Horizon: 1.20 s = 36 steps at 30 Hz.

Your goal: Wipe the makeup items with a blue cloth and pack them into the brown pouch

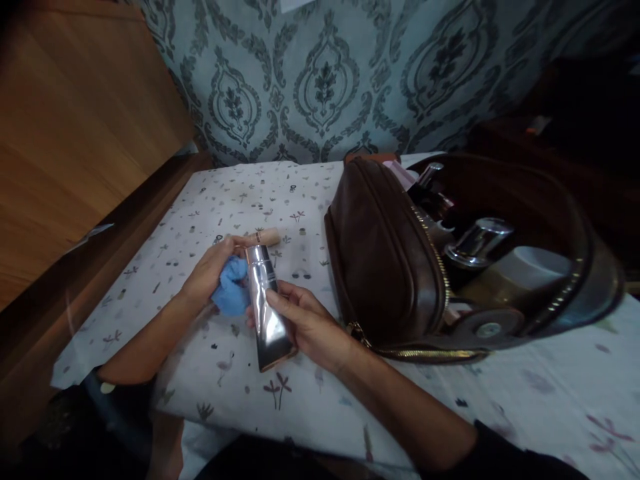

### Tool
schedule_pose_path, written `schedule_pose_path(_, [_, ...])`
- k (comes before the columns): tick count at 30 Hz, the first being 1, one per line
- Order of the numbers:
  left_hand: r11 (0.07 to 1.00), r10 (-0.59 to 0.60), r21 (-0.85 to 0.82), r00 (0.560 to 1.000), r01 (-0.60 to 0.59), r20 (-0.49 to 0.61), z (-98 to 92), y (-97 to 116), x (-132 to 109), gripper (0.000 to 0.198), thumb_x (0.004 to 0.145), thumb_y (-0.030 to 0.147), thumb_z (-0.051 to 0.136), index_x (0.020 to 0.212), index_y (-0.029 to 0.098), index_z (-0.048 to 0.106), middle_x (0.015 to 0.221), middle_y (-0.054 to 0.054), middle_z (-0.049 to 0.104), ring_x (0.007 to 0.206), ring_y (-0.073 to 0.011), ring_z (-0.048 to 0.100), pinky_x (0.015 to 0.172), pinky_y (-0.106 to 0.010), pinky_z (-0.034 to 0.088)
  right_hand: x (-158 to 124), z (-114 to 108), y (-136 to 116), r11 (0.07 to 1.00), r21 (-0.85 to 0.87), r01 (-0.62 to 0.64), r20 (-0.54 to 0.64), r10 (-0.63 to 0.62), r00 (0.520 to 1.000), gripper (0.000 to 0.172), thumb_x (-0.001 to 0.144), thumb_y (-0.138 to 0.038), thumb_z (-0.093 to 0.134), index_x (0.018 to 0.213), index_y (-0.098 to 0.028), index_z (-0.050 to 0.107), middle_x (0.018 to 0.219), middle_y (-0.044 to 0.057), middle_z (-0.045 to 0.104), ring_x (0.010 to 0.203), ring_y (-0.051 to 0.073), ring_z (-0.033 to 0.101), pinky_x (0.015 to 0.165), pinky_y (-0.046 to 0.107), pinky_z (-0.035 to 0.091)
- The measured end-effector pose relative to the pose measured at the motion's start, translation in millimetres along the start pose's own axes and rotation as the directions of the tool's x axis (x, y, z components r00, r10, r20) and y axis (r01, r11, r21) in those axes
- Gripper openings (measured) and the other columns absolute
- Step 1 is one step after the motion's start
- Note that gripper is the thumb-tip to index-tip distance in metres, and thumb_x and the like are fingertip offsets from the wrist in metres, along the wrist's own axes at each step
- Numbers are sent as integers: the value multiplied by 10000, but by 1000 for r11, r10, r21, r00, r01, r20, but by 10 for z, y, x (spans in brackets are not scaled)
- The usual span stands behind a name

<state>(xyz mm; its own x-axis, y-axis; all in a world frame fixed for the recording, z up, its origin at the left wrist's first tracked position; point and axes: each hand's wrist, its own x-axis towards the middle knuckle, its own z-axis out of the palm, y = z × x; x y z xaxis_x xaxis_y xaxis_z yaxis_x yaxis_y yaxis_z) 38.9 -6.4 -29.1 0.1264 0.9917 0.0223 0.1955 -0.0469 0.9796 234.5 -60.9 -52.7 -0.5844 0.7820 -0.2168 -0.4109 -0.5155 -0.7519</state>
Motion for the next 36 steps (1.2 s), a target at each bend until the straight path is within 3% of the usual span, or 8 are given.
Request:
schedule_pose_path(5, [997,72,6,950,-74,-305,170,-48,-115,332,991,556,388,1028,250,512,968,-30,595,850,-158,588,711,-271,529,44,6,46,998,-55,35,-92,-40,995,437,763,-498,771,1034,-207,591,844,55,721,729,191,700,706,327,562])
schedule_pose_path(9, [974,202,125,972,-187,-119,347,-59,-267,270,1003,495,418,1113,254,468,992,-31,590,906,-172,594,815,-312,533,77,5,84,993,-6,118,-182,-117,976,424,677,-510,846,906,-204,664,794,10,709,697,151,664,699,273,548])
schedule_pose_path(14, [851,472,286,880,-440,-52,424,-77,-311,217,1007,347,463,1176,219,508,1247,-91,554,1239,-225,518,1096,-408,407,83,-14,56,985,72,155,-300,-127,946,413,614,-502,894,810,-192,705,746,-8,702,709,134,642,684,238,515])
schedule_pose_path(20, [793,528,272,837,-546,141,398,-46,-350,166,969,219,497,1082,211,619,1158,-97,581,1121,-233,582,977,-406,484,132,-79,38,947,190,259,-396,-167,903,420,549,-385,943,860,-213,720,825,-16,714,781,151,642,745,259,521])
schedule_pose_path(25, [864,449,54,814,-501,368,322,27,-312,128,914,236,574,965,194,684,1011,-79,654,934,-213,637,837,-354,521,122,-55,8,942,251,222,-340,-129,931,417,593,-481,907,821,-202,697,685,-57,617,588,83,521,531,196,438])
schedule_pose_path(29, [882,443,143,894,-448,71,308,-26,-240,141,931,237,565,1025,203,663,1056,-62,666,1010,-210,624,931,-366,499,76,-11,22,963,201,179,-283,-118,952,370,644,-445,889,845,-186,717,705,-43,629,601,81,531,544,195,450])
schedule_pose_path(31, [861,476,244,876,-445,-81,321,-75,-222,143,941,216,556,1061,214,632,1059,-49,646,1031,-196,605,955,-362,486,64,-1,44,974,174,146,-285,-92,954,369,634,-455,892,812,-180,724,715,-26,655,646,101,576,632,217,498])
schedule_pose_path(36, [731,624,363,781,-578,-11,389,-125,-269,148,937,145,541,1059,226,566,1011,-46,567,1002,-181,575,901,-345,500,69,-3,59,975,152,160,-278,-113,954,365,605,-465,902,752,-184,720,668,-16,662,638,120,589,639,235,486])
